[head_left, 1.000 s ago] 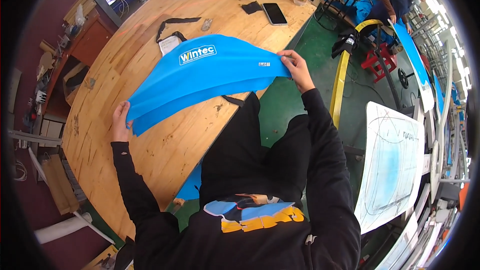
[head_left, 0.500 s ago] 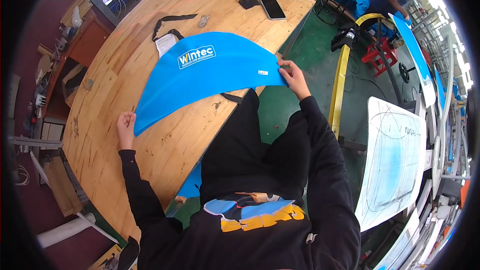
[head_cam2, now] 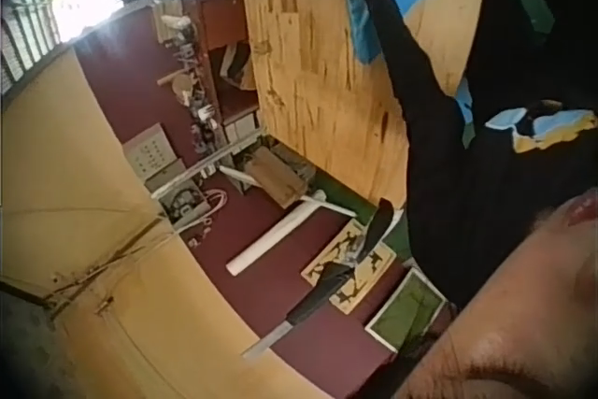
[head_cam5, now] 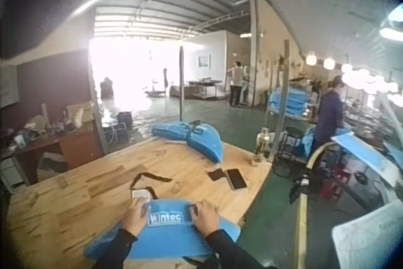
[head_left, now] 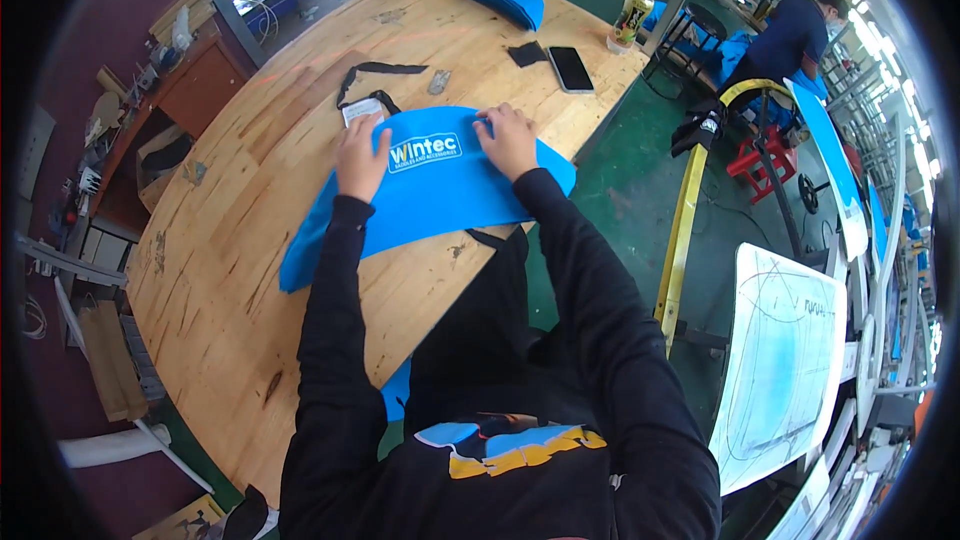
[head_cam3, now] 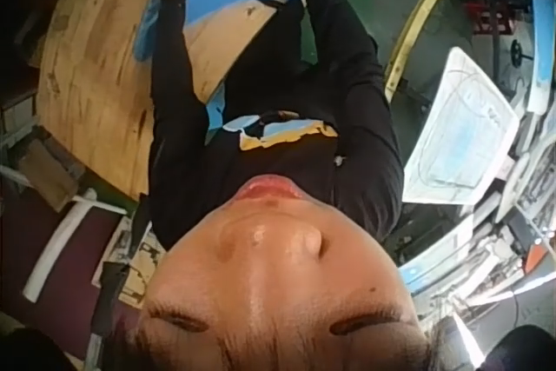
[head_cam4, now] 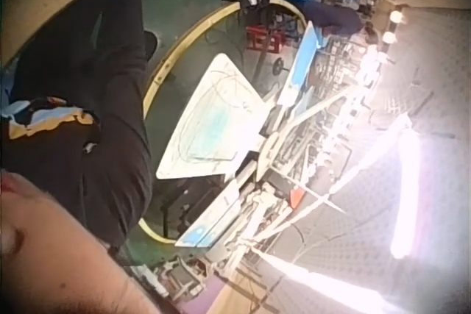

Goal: Placing blue fabric pieces onto a screen printing carousel and inspecting them.

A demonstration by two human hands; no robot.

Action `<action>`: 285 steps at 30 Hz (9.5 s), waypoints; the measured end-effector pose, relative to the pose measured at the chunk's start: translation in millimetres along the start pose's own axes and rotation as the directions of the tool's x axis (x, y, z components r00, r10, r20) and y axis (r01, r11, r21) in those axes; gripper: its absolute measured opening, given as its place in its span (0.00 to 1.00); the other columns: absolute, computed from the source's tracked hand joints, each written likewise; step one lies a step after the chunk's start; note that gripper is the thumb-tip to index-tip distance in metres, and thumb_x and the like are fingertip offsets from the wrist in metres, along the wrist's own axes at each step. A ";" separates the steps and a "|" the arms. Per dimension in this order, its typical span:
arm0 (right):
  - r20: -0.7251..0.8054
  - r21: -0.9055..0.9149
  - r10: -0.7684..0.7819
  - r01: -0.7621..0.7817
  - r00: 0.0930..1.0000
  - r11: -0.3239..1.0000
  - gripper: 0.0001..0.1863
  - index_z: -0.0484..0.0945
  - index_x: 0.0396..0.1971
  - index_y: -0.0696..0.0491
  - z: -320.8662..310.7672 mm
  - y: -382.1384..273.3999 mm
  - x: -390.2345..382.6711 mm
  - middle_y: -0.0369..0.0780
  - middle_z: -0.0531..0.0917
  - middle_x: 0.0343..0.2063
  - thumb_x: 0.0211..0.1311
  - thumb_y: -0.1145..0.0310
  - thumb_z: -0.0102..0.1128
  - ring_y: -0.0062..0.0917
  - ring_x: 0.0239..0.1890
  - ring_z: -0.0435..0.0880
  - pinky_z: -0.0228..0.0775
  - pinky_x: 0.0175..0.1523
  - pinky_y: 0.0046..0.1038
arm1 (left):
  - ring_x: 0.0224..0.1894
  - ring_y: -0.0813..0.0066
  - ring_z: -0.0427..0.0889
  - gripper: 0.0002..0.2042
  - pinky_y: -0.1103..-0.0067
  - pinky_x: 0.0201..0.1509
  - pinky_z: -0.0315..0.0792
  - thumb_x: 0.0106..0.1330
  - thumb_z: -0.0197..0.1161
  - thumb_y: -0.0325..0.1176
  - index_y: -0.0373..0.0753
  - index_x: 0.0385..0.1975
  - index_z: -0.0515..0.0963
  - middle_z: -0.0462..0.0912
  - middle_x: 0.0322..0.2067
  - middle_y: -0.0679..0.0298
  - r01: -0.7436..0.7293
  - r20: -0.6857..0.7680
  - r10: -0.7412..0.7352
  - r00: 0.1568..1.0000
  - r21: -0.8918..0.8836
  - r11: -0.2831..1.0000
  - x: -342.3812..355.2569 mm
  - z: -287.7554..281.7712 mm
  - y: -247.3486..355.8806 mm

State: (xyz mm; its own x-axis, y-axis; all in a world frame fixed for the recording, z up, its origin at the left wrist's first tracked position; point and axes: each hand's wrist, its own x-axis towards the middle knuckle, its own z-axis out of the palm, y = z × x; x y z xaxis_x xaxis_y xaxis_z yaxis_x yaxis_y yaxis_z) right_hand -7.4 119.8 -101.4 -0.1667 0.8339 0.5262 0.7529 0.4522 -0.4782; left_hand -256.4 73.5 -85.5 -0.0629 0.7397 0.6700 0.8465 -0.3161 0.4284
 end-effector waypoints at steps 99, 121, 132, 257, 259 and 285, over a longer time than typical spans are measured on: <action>-0.839 0.301 0.464 -0.468 0.285 0.831 0.04 0.68 0.37 0.57 -444.7 39.8 -425.0 0.37 0.71 0.32 0.63 0.78 0.51 0.18 0.35 0.71 0.64 0.44 0.20 | 0.36 0.68 0.75 0.16 0.74 0.42 0.69 0.71 0.50 0.41 0.33 0.45 0.70 0.75 0.35 0.58 0.523 0.329 0.943 -0.055 -0.795 0.308 -168.8 107.9 631.5; -0.061 0.998 0.454 0.055 0.889 0.027 0.18 0.65 0.45 0.53 -285.3 -9.7 -258.7 0.36 0.74 0.34 0.59 0.65 0.58 0.23 0.37 0.77 0.73 0.43 0.27 | 0.50 0.71 0.75 0.20 0.72 0.54 0.69 0.69 0.54 0.42 0.33 0.53 0.69 0.76 0.48 0.61 0.816 0.829 -0.110 0.548 -0.559 -0.147 -131.4 -151.2 124.2; 0.015 0.999 0.262 -0.005 0.965 -0.038 0.18 0.68 0.53 0.50 -208.5 -0.4 -27.7 0.36 0.76 0.43 0.64 0.66 0.54 0.24 0.47 0.77 0.68 0.53 0.29 | 0.49 0.73 0.75 0.16 0.75 0.52 0.68 0.69 0.55 0.43 0.38 0.47 0.72 0.77 0.44 0.63 0.347 0.384 -0.488 0.783 -0.923 -0.169 -50.4 -206.7 -14.4; -0.926 -0.021 0.362 -0.975 0.101 0.220 0.09 0.70 0.32 0.59 -454.2 -3.4 -549.3 0.48 0.73 0.26 0.58 0.70 0.58 0.39 0.33 0.75 0.67 0.38 0.33 | 0.39 0.57 0.75 0.12 0.67 0.42 0.68 0.49 0.63 0.34 0.39 0.33 0.74 0.77 0.33 0.60 -0.075 0.390 0.869 0.304 -0.900 0.430 -137.8 304.5 634.1; -0.932 0.083 0.358 -0.930 0.054 0.357 0.09 0.67 0.34 0.58 -451.4 5.4 -536.1 0.45 0.70 0.25 0.65 0.68 0.53 0.29 0.29 0.72 0.64 0.36 0.29 | 0.35 0.62 0.77 0.12 0.71 0.39 0.70 0.50 0.64 0.32 0.39 0.33 0.72 0.77 0.31 0.61 0.074 0.313 0.893 0.324 -0.949 0.306 -153.4 287.8 640.9; -0.504 0.565 0.665 -0.372 0.551 0.737 0.02 0.68 0.36 0.56 -368.5 -57.5 -333.6 0.33 0.71 0.30 0.66 0.74 0.49 0.14 0.33 0.67 0.60 0.41 0.15 | 0.52 0.78 0.69 0.12 0.81 0.57 0.61 0.66 0.57 0.31 0.35 0.47 0.72 0.73 0.46 0.65 0.668 0.685 0.642 0.344 -0.659 0.345 -65.9 -37.1 321.8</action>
State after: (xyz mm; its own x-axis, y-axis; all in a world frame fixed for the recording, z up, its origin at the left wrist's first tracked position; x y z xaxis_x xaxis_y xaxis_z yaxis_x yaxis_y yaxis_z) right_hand 239.5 -300.9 9.7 0.7294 0.6011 0.3266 0.2570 0.2016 -0.9451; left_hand 0.6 -99.0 30.7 0.8843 0.4581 0.0903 -0.0982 -0.0066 0.9951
